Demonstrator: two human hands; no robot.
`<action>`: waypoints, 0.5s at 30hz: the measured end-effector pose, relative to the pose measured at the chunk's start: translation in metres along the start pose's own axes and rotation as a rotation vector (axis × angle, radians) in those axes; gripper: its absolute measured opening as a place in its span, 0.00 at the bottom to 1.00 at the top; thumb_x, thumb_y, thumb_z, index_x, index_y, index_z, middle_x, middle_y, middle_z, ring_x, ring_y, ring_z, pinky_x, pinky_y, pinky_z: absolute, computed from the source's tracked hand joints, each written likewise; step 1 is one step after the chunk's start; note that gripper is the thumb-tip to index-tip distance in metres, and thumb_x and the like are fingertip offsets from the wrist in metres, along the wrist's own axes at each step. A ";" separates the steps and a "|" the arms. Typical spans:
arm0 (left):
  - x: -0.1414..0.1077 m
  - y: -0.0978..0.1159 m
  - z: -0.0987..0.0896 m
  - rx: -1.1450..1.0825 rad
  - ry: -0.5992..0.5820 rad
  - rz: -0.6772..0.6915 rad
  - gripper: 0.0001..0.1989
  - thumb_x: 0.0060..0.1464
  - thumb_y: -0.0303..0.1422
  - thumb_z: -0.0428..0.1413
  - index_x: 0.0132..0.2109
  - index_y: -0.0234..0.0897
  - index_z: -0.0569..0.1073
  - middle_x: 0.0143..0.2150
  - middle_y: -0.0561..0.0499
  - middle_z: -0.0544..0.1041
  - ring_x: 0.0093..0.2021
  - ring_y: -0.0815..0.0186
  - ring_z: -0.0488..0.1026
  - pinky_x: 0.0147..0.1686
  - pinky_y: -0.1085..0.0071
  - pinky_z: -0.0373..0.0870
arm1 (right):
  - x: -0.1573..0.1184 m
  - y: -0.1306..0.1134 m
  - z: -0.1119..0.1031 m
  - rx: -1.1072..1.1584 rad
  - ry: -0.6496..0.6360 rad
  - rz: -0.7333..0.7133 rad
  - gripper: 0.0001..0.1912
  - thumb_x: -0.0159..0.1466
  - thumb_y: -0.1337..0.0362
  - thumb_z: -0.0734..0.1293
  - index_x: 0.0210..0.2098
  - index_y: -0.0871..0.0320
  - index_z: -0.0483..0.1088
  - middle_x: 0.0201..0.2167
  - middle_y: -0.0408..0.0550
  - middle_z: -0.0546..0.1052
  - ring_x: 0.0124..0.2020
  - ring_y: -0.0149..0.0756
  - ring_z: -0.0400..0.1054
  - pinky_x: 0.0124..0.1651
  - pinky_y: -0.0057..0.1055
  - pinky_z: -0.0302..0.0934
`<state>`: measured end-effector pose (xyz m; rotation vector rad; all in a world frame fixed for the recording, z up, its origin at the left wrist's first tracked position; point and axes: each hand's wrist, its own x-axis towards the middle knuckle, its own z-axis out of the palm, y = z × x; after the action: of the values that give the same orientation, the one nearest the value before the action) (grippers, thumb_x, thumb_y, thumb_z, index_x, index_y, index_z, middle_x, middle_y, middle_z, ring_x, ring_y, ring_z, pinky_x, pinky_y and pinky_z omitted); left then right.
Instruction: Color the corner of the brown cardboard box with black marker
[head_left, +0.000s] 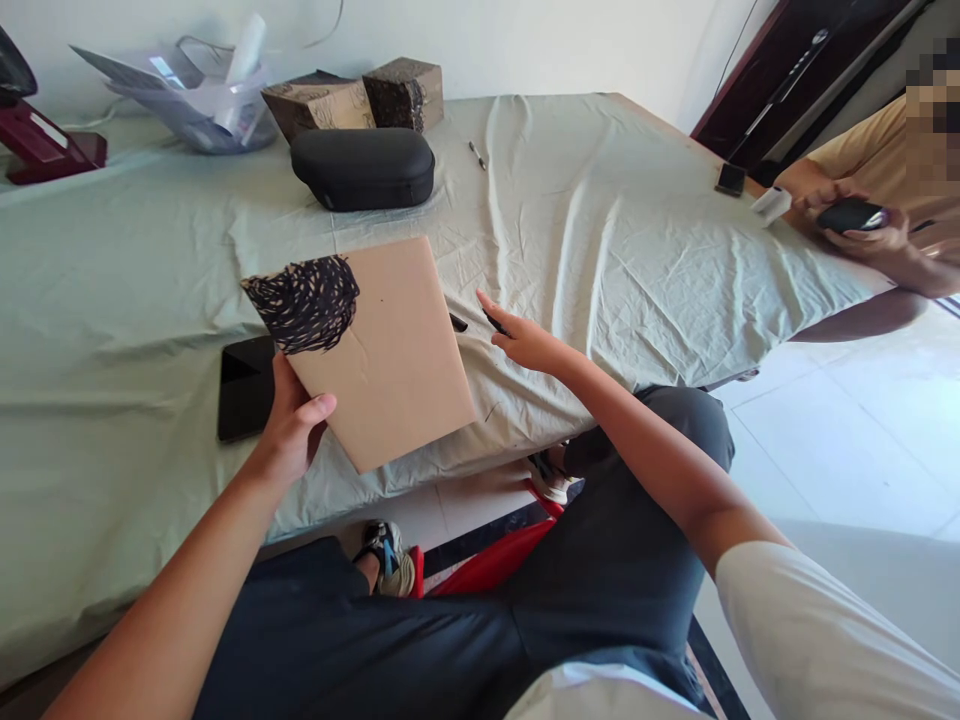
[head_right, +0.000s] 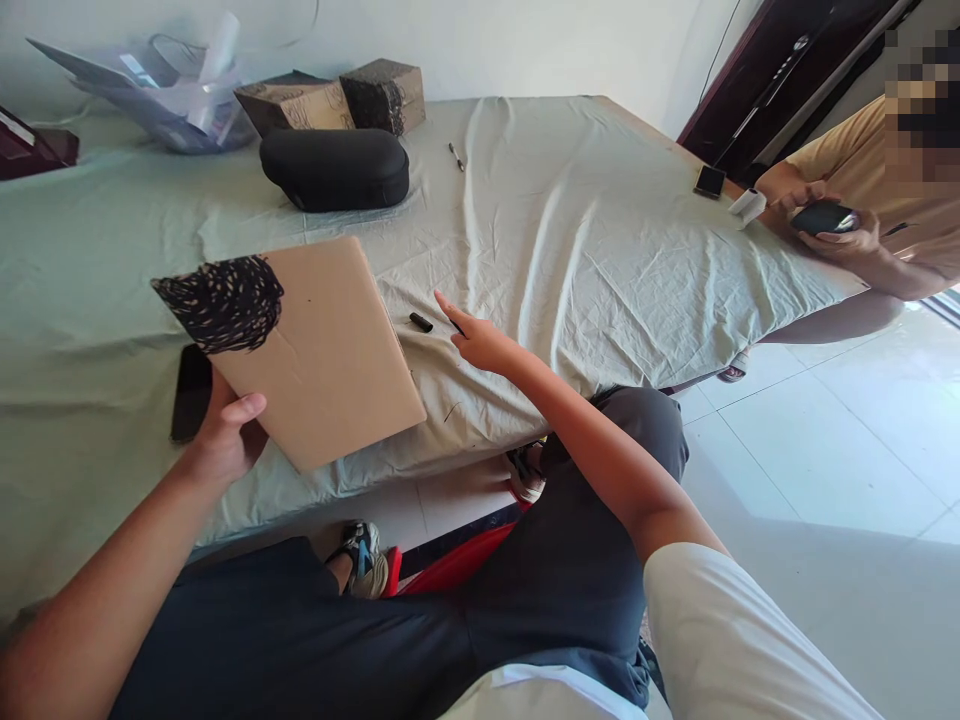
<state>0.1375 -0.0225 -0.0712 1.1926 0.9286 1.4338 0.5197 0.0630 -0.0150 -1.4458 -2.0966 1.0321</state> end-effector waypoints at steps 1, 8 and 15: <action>0.000 0.000 0.004 -0.004 0.008 -0.001 0.36 0.52 0.44 0.77 0.65 0.49 0.75 0.69 0.46 0.80 0.65 0.50 0.80 0.71 0.48 0.79 | -0.003 0.001 -0.003 0.078 0.005 -0.003 0.47 0.72 0.71 0.63 0.88 0.49 0.58 0.77 0.56 0.79 0.64 0.48 0.81 0.67 0.45 0.78; -0.001 -0.005 0.029 -0.038 -0.010 0.013 0.37 0.52 0.44 0.79 0.64 0.51 0.73 0.67 0.48 0.80 0.64 0.52 0.79 0.70 0.50 0.79 | -0.004 -0.020 -0.024 0.742 -0.018 -0.206 0.25 0.74 0.58 0.63 0.68 0.56 0.72 0.52 0.55 0.85 0.50 0.41 0.83 0.48 0.38 0.82; 0.002 -0.011 0.036 -0.029 -0.058 0.010 0.41 0.55 0.46 0.77 0.70 0.53 0.70 0.71 0.44 0.78 0.68 0.51 0.78 0.68 0.52 0.78 | 0.008 -0.082 -0.017 0.625 0.358 -0.603 0.28 0.77 0.29 0.66 0.55 0.45 0.66 0.27 0.36 0.75 0.29 0.38 0.73 0.37 0.38 0.73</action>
<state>0.1755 -0.0196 -0.0732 1.2123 0.8603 1.4092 0.4763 0.0598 0.0572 -0.5815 -1.5808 0.9596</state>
